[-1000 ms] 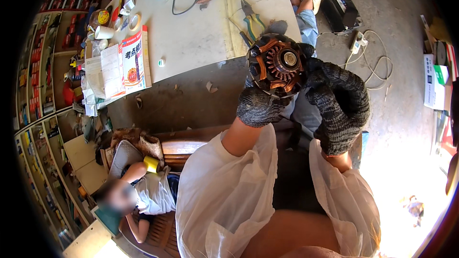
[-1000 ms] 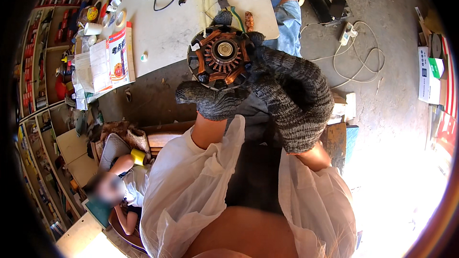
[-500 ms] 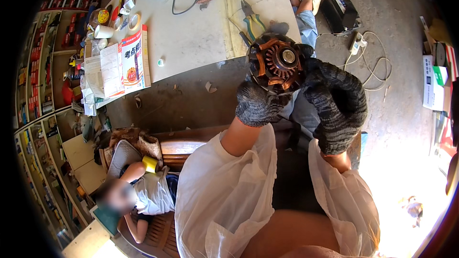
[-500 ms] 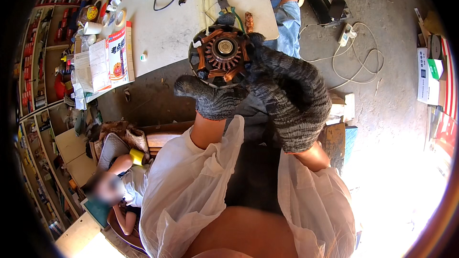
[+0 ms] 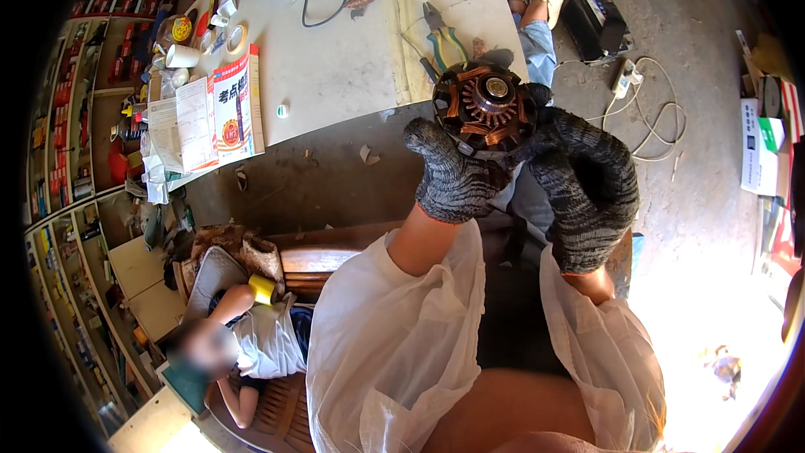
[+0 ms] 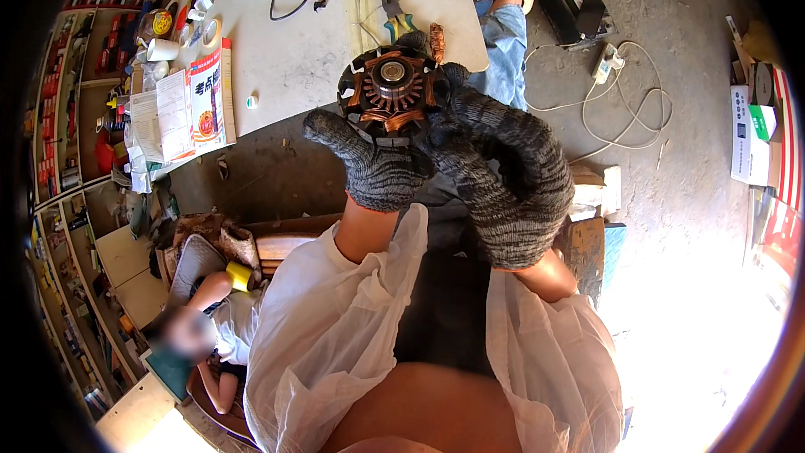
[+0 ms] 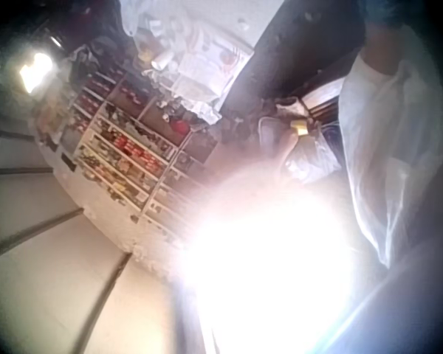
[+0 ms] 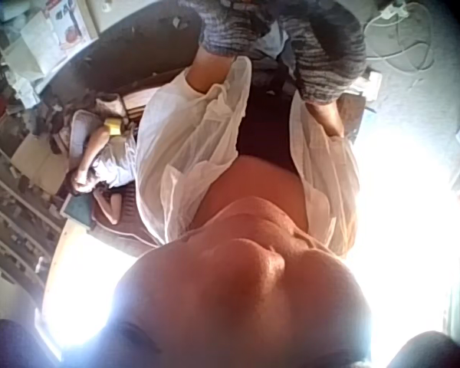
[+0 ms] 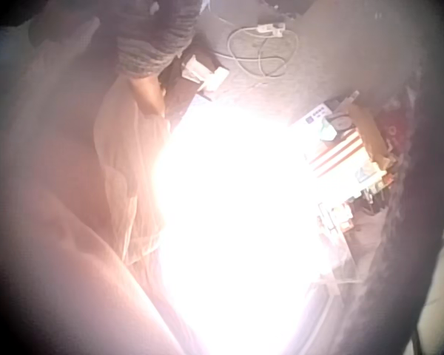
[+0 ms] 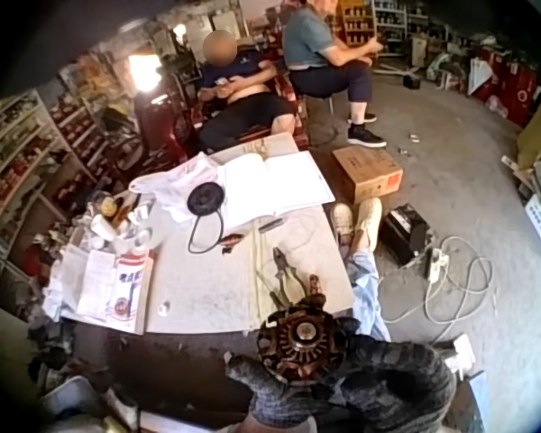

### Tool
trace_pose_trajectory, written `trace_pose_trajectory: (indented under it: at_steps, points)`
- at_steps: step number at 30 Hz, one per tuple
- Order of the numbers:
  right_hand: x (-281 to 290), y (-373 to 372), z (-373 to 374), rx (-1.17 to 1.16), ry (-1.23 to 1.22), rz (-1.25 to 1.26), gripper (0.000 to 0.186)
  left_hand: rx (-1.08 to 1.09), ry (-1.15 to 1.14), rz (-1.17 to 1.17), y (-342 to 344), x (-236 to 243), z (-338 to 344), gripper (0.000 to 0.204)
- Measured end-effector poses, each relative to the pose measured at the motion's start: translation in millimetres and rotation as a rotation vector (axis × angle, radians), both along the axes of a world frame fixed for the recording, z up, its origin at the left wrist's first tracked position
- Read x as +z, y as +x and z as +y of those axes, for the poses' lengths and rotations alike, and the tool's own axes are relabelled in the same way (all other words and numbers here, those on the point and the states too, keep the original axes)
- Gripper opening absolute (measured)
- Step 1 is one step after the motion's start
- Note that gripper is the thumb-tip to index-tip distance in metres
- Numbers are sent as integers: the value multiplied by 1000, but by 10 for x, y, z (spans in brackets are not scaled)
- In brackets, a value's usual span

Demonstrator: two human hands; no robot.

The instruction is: The person sits on the floor and uses a screwdriver to disassemble a small motor or generator component. They remove a central metal piece from the copper-wound stator and place it on the table.

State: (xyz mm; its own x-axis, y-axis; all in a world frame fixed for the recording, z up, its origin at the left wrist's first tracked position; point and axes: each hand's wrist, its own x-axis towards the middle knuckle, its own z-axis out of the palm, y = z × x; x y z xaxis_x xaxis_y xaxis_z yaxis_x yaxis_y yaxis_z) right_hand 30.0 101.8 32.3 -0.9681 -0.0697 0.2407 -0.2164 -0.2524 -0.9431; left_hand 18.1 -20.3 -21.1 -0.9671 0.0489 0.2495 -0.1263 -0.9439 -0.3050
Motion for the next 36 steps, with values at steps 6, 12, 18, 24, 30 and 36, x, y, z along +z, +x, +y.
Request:
trace_pose_trajectory:
  at_steps: [6, 12, 18, 24, 30, 36]
  points:
    - [-32, 5, 13, -8, 292, 160, 39, 129, -750, -332, 52, 294, -17, 100]
    - [-69, -48, 12, -65, 537, 393, 50, 263, -932, -218, 60, 219, -36, 95]
    - [-12, -13, -4, -60, 514, 332, 55, 270, -861, -180, 81, 50, -72, 91]
    - [11, -28, -36, -2, 517, 362, 53, 265, -794, -158, 78, -54, -93, 88]
    - [50, 3, -34, 80, 519, 229, 48, 254, -701, -145, 65, -124, -92, 84]
    - [87, -20, -97, 60, 480, 425, 52, 262, -454, -112, 11, -286, -121, 81]
